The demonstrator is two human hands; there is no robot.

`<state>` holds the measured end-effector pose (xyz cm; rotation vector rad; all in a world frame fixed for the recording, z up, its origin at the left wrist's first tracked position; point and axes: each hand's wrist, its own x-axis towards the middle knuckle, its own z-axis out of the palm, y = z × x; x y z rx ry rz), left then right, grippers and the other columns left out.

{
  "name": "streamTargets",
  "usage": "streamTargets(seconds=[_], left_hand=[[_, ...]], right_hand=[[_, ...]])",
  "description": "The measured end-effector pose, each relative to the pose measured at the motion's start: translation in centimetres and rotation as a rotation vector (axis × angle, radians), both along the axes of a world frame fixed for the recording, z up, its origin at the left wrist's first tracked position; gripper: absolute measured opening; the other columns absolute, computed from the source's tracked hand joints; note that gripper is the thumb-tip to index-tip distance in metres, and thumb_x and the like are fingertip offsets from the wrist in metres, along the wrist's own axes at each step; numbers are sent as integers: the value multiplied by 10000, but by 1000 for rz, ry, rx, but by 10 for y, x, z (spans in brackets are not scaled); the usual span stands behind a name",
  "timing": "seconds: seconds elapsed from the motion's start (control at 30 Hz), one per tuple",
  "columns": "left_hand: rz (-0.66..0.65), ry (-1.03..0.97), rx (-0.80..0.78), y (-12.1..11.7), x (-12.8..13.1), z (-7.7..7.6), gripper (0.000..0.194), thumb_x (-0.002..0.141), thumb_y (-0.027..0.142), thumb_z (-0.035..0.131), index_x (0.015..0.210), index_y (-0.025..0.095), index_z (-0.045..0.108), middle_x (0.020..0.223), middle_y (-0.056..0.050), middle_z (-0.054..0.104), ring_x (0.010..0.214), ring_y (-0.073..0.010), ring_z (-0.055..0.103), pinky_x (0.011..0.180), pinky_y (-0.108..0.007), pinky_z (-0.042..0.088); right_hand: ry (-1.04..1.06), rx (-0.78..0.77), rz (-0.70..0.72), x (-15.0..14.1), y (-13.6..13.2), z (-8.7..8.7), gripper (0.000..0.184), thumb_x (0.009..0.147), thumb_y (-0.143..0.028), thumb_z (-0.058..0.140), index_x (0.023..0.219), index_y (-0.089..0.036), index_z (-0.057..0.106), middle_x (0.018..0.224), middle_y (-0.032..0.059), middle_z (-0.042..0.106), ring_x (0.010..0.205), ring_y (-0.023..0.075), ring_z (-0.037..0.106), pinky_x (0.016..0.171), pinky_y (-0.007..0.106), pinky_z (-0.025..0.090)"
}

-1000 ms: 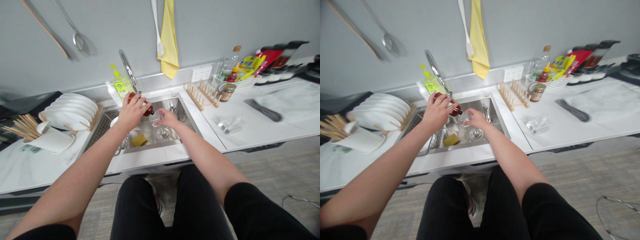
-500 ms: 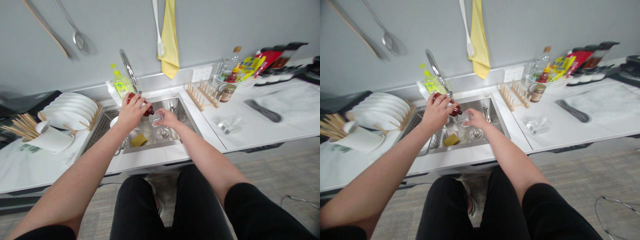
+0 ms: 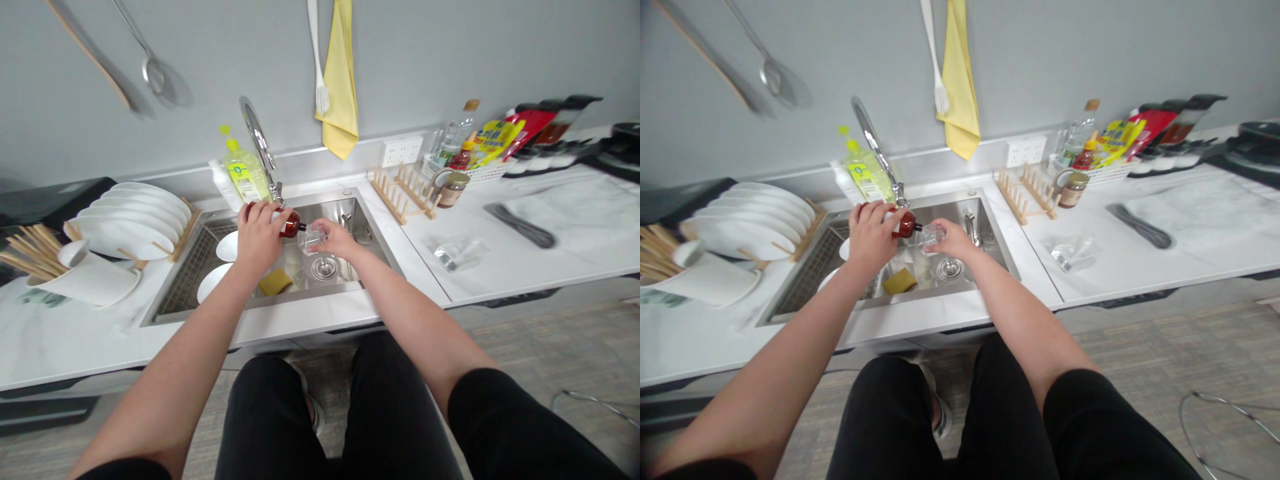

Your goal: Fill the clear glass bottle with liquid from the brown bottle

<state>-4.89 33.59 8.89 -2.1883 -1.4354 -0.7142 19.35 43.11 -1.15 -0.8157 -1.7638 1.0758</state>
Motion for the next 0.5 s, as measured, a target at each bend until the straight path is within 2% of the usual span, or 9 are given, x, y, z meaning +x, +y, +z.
streamTargets(seconds=[0.17,0.33,0.5], left_hand=[[36,-199,-37,1,-2,-23,723,892,125,717,1585,332,723,1569,-149,715,1519,-441,570,1345,-697,302],[80,-438,-101,6,-5,-48,764,807,217,876,1557,275,741,1512,-154,744,1414,-447,658,1285,-651,439],[109,-912,-195,18,-12,-73,866,724,372,1000,1524,211,708,1436,-133,788,1280,-380,753,1181,-548,598]], right_hand=[[-43,-15,-6,1,-5,5,758,594,-388,1095,1247,-263,731,1241,43,814,1025,262,753,1001,458,648],[-27,-45,14,1,-4,4,736,603,-383,1085,1233,-269,723,1259,48,805,1058,262,748,1035,456,640],[24,-61,18,1,-3,2,756,579,-428,1085,1209,-263,700,1249,55,792,1118,277,761,1109,484,610]])
